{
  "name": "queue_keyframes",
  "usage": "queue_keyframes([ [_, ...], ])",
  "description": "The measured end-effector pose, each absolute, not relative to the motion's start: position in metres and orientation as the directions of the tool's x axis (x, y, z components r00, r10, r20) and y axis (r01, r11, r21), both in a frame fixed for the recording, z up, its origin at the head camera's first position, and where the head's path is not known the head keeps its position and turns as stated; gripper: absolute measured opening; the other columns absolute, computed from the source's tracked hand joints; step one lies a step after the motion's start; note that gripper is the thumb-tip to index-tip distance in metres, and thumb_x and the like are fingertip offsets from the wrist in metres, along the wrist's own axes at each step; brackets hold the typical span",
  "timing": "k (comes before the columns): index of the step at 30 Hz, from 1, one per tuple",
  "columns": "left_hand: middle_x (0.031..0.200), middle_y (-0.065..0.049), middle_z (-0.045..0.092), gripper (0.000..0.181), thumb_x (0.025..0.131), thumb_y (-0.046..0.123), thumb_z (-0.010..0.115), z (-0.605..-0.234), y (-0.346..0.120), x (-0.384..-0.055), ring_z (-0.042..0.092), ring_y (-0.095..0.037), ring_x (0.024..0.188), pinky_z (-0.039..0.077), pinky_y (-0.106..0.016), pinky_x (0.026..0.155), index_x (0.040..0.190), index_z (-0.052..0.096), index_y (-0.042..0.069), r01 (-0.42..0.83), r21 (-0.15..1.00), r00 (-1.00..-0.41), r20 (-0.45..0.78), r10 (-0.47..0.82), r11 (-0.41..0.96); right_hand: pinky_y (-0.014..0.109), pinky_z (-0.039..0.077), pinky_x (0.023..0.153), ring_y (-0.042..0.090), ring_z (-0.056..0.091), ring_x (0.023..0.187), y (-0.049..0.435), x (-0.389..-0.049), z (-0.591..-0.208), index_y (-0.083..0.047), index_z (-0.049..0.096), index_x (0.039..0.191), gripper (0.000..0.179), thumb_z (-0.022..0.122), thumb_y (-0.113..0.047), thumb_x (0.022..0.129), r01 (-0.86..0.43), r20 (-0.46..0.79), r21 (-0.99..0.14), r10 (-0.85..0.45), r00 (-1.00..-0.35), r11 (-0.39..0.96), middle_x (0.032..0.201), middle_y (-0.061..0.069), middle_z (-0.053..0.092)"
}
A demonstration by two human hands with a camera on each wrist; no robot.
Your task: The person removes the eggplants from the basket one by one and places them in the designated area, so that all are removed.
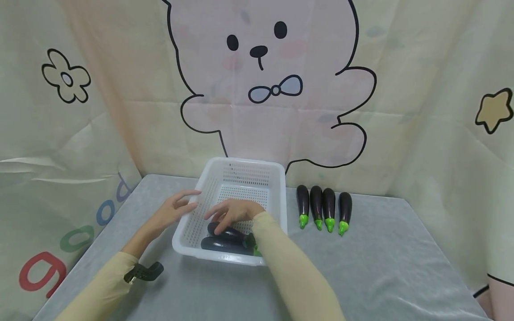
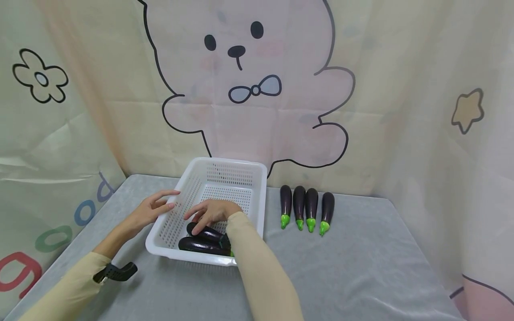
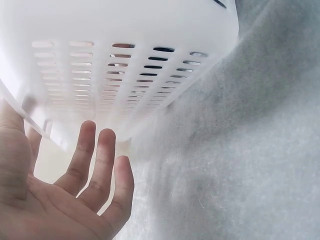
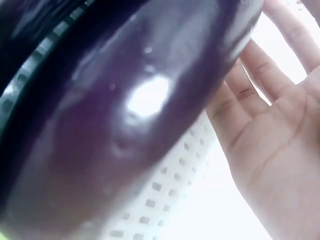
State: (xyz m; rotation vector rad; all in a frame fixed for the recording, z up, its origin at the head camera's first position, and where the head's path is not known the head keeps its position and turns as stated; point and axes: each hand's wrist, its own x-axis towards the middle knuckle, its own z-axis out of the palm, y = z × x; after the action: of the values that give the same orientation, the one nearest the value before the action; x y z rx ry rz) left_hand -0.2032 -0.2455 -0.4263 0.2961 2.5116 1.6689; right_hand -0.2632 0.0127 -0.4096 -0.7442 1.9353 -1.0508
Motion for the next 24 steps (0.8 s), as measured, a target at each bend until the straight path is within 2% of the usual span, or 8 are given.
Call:
queue_keyframes([
  [7, 0.152, -0.022, 0.043, 0.058, 0.100, 0.038, 0.066, -0.4262, -0.2444, -0.2030, 0.053, -0.048, 0.126, 0.053, -0.056, 0.088, 0.151, 0.046, 0.020, 0.097, 0.924, -0.975, 0.014, 0.222, 0.369, 0.057, 0.040, 0.105, 0.017, 0.056, 0.119, 0.0136, -0.2618, -0.4094, -0.026, 0.070, 0.131, 0.056, 0.088, -0.020, 0.079, -0.121, -0.375, -0.860, -0.775, -0.509, 0.495, 0.132, -0.005, 0.061],
  [14, 0.154, -0.019, 0.041, 0.059, 0.100, 0.040, 0.066, -0.4255, -0.2443, -0.2025, 0.051, -0.048, 0.128, 0.053, -0.057, 0.090, 0.152, 0.045, 0.021, 0.088, 0.926, -0.976, 0.006, 0.219, 0.368, 0.049, 0.042, 0.105, 0.013, 0.057, 0.118, 0.0156, -0.2658, -0.4120, -0.021, 0.071, 0.130, 0.051, 0.085, -0.021, 0.082, -0.130, -0.337, -0.879, -0.791, -0.510, 0.458, 0.130, -0.011, 0.062],
  [19, 0.153, -0.020, 0.042, 0.058, 0.100, 0.039, 0.066, -0.4249, -0.2441, -0.2026, 0.053, -0.047, 0.126, 0.053, -0.056, 0.089, 0.152, 0.045, 0.021, 0.088, 0.927, -0.975, 0.005, 0.222, 0.365, 0.049, 0.045, 0.103, 0.015, 0.057, 0.117, 0.0180, -0.2648, -0.4085, -0.023, 0.070, 0.131, 0.051, 0.085, -0.023, 0.081, -0.106, -0.337, -0.881, -0.769, -0.543, 0.461, 0.130, -0.011, 0.062],
  [24, 0.153, -0.020, 0.042, 0.059, 0.100, 0.040, 0.065, -0.4248, -0.2437, -0.2027, 0.053, -0.047, 0.126, 0.053, -0.055, 0.089, 0.152, 0.045, 0.021, 0.089, 0.921, -0.976, 0.004, 0.218, 0.380, 0.051, 0.047, 0.100, 0.016, 0.058, 0.117, 0.0185, -0.2666, -0.4066, -0.020, 0.070, 0.131, 0.050, 0.084, -0.020, 0.083, -0.059, -0.339, -0.897, -0.767, -0.544, 0.439, 0.129, -0.008, 0.062],
])
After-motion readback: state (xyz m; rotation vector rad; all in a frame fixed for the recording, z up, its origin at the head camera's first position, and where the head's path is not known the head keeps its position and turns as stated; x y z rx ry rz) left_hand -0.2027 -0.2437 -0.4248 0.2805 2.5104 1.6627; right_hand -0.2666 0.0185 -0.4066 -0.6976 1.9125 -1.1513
